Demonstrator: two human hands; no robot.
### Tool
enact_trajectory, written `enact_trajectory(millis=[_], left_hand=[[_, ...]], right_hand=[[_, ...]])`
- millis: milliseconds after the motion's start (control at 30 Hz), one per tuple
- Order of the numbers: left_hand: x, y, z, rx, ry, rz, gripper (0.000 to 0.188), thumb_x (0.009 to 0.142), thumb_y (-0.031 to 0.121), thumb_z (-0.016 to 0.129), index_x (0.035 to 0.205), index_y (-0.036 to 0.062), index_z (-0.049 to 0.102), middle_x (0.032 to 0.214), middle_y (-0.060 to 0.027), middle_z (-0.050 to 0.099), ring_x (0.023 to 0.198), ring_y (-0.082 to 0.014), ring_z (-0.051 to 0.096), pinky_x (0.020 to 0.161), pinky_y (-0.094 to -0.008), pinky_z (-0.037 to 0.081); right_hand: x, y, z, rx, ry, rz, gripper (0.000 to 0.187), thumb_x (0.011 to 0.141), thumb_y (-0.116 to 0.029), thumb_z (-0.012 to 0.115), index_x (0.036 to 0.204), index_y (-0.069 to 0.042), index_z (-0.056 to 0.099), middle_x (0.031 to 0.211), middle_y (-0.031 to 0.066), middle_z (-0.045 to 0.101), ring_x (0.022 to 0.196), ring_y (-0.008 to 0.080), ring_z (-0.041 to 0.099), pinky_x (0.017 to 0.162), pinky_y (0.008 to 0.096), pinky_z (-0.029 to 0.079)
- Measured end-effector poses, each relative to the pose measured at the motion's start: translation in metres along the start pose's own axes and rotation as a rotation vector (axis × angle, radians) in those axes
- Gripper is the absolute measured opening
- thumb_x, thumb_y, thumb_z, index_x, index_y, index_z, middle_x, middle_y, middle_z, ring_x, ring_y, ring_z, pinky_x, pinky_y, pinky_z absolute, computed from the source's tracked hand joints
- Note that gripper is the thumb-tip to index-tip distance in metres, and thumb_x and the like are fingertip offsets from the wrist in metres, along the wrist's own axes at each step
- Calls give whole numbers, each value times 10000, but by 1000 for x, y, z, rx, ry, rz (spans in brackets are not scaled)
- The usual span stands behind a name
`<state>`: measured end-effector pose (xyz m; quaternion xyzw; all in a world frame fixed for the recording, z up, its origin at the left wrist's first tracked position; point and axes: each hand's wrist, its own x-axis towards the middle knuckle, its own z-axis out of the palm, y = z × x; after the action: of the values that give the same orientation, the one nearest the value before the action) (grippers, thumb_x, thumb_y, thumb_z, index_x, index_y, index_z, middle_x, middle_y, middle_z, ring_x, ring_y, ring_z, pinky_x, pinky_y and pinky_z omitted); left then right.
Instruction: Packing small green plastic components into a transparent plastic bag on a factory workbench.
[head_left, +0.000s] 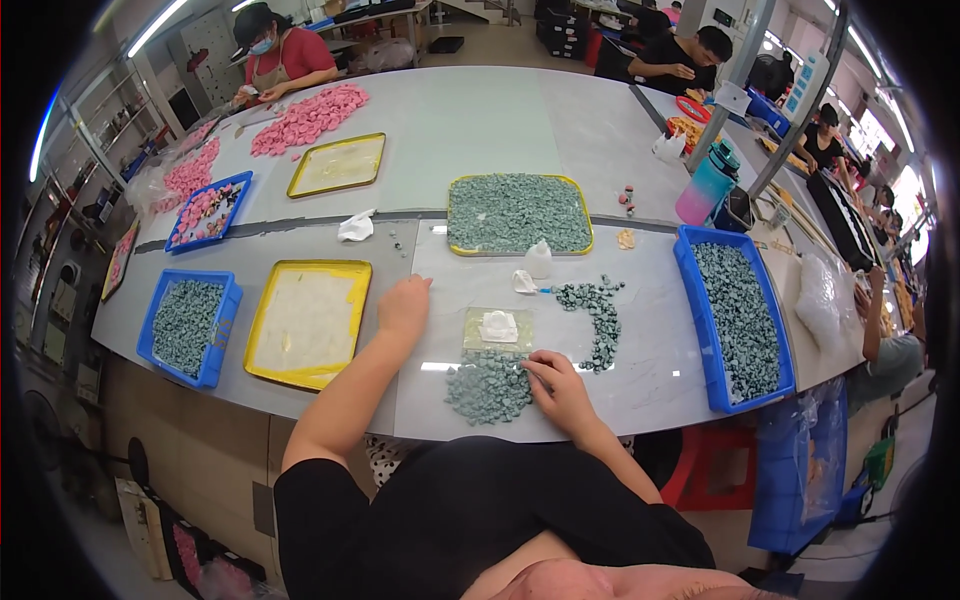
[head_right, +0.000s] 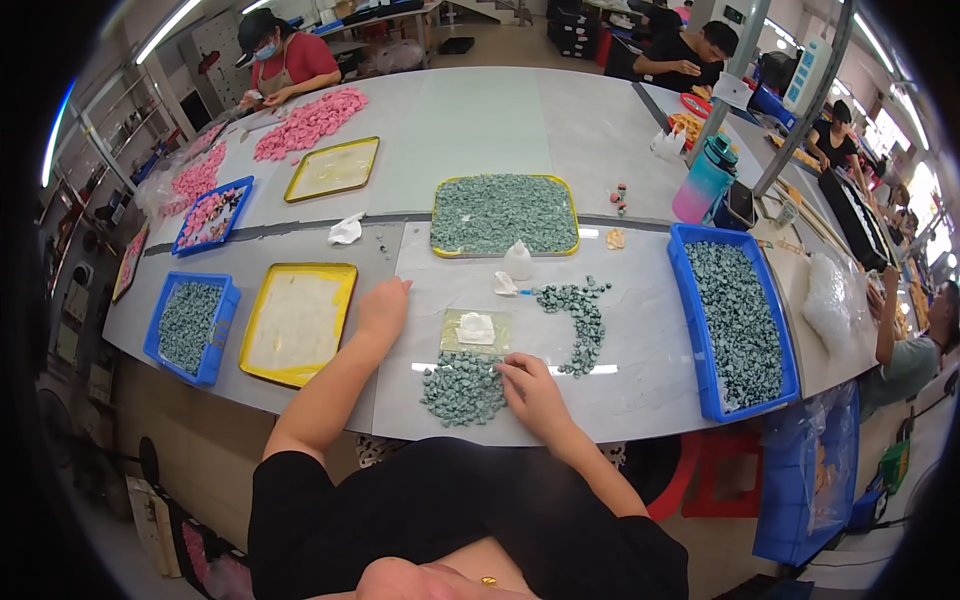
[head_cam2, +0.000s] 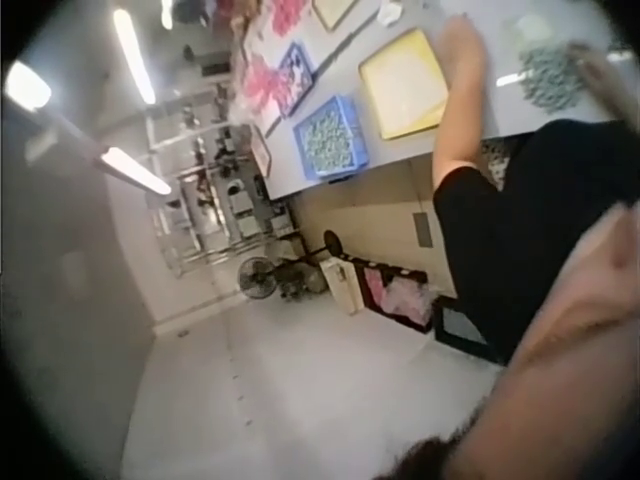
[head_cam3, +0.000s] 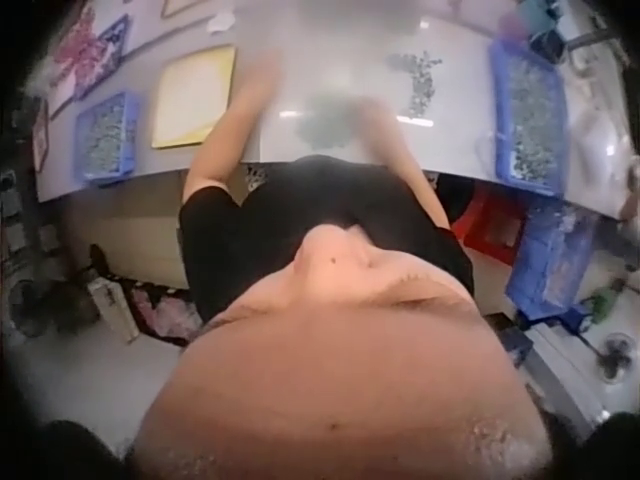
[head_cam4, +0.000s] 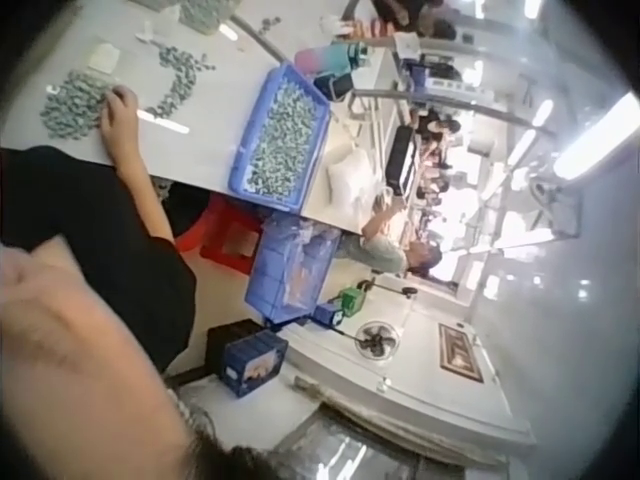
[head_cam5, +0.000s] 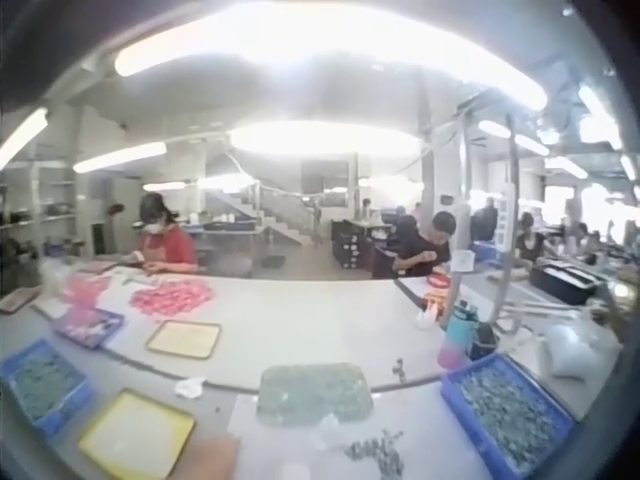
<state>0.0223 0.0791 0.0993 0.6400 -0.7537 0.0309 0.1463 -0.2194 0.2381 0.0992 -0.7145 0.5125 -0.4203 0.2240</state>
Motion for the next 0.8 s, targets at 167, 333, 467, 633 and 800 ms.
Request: enact_trajectory(millis=[167,333,467,633,800], left_hand=[[11,19,2,27,-127,70,309,897,307,443,803,41,568,761,-147,616,687,-320,616,588,-423,496],[18,9,20,76,-211,85,278,889,239,441,805,5,565,791,-155,620,724,-324,619,612,-428,500],[26,-16,35,94,-101,225,212,867,168,459,769,21,577,765,-133,611,675,-254,618,558,-376,494],[37,-1,-3,-1454,-428,-544,236,919,246,432,788,60,493,661,-28,462,515,-115,413,393,-237,324],[34,-1,4,-2308,-709,-679,173,927,230,421,857,74,447,681,-7,400,510,-84,322,356,-178,232]], right_hand=[[2,4,-2,26,-1,33,197,804,-26,566,996,-27,609,1037,98,532,882,200,544,656,256,469],[6,8,-3,42,-10,39,216,778,0,571,992,1,602,1007,127,540,914,253,532,749,303,458],[9,10,-3,45,-19,51,213,782,0,568,992,0,601,1009,127,540,910,251,534,741,301,459],[19,17,-4,61,33,94,195,813,-21,544,998,-20,608,1005,91,561,833,189,559,654,250,461],[37,23,6,64,46,139,193,804,-21,546,986,-17,609,963,96,587,836,211,569,690,260,456]])
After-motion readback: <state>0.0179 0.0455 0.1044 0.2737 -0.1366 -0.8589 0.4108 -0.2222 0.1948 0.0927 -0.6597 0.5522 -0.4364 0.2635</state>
